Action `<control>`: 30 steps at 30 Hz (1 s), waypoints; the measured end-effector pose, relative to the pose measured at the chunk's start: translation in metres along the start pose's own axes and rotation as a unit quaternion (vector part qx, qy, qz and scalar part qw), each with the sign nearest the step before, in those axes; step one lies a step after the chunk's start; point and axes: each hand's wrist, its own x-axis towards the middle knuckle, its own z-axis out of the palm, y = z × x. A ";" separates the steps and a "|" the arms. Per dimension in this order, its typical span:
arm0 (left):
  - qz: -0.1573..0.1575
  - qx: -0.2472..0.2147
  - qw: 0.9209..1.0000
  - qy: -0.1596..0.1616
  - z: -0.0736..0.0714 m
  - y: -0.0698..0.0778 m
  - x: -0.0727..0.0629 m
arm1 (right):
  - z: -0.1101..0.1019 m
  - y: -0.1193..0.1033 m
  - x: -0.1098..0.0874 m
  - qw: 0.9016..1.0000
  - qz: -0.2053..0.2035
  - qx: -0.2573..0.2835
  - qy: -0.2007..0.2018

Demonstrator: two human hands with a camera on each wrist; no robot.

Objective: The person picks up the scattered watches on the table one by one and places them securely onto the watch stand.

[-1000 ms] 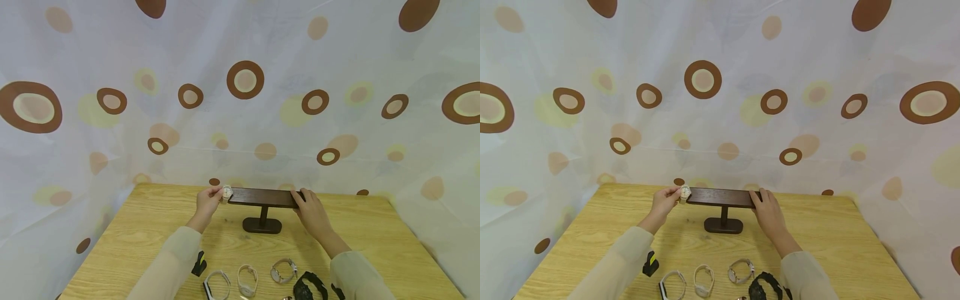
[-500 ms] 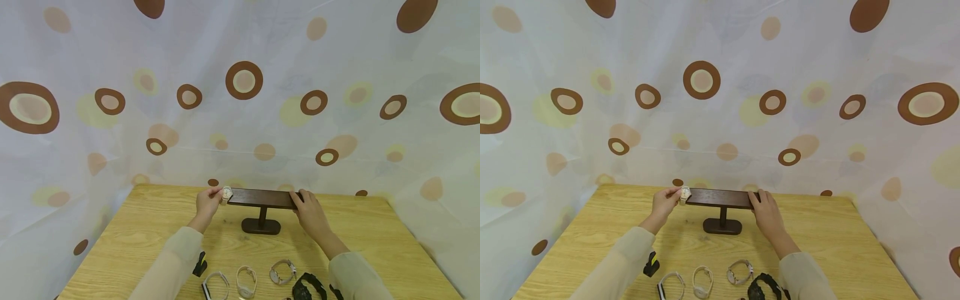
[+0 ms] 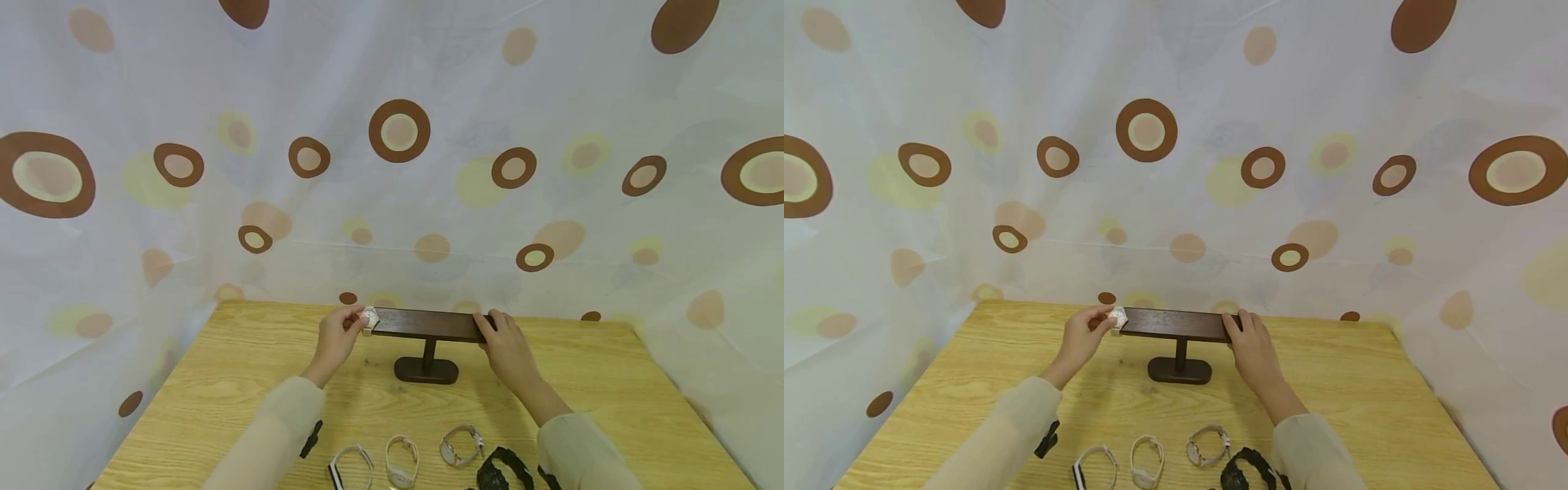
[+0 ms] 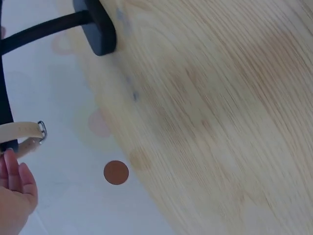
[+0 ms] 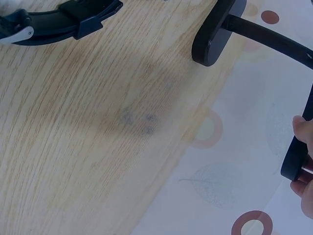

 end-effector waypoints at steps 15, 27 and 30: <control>0.131 0.169 0.974 -0.072 -0.011 -0.003 0.000 | -0.001 -0.002 0.000 1.000 0.003 0.014 -0.001; 0.111 0.178 0.972 -0.104 -0.015 0.000 0.006 | -0.001 0.000 0.000 0.999 0.011 0.030 -0.017; 0.109 0.169 0.972 -0.118 -0.016 0.003 0.009 | 0.000 0.000 0.001 0.999 0.008 0.030 -0.013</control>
